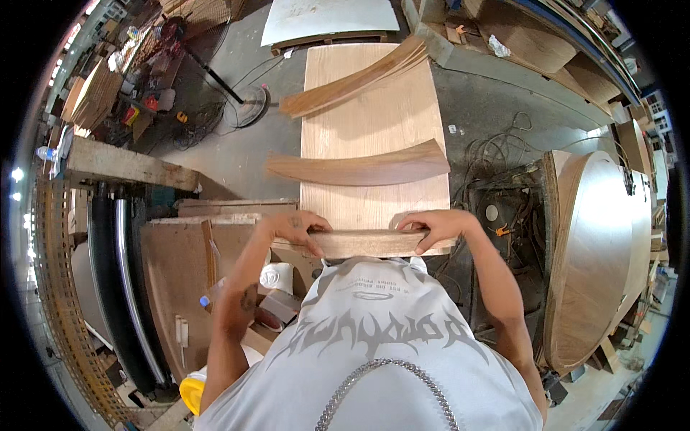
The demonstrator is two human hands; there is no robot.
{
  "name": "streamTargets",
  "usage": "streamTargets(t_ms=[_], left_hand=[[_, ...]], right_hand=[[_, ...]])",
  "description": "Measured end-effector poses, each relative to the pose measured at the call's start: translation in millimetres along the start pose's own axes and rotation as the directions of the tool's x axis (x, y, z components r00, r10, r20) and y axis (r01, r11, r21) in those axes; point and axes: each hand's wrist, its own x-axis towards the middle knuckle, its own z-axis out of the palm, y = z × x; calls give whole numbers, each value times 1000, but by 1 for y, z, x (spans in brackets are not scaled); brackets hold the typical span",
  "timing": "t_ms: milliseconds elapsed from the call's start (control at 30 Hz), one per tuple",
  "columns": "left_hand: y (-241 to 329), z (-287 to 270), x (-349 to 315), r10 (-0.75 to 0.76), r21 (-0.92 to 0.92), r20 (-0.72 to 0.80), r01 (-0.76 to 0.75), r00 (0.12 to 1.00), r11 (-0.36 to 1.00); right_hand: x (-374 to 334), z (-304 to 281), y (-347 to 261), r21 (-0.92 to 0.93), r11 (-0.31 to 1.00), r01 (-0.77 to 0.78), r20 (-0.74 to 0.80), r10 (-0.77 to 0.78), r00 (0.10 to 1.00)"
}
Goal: The person organizes curved wood strips on a flat surface and then wipes the edges of the strips with a white cloth.
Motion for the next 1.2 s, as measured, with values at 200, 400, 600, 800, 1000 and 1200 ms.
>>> streamTargets(t_ms=[200,400,600,800,1000,1200], left_hand=[[-36,-15,11,90,-580,91,-21,992,814],[-43,-5,10,-92,-745,87,126,992,655],[-70,12,28,-127,-770,47,116,991,627],[-74,18,23,-94,-849,86,123,992,514],[-20,0,6,-19,-44,-404,1,915,999],[10,57,4,70,410,-622,249,780,878]], right_hand=[[8,-17,12,464,879,-104,85,73,994],[6,-27,-7,170,981,-92,78,80,994],[8,-3,-20,-380,897,-225,-258,131,957],[12,34,-2,-753,636,-168,-503,-391,771],[14,36,-2,-650,721,-241,-601,-293,743],[9,44,14,-645,709,-286,-644,-302,702]])
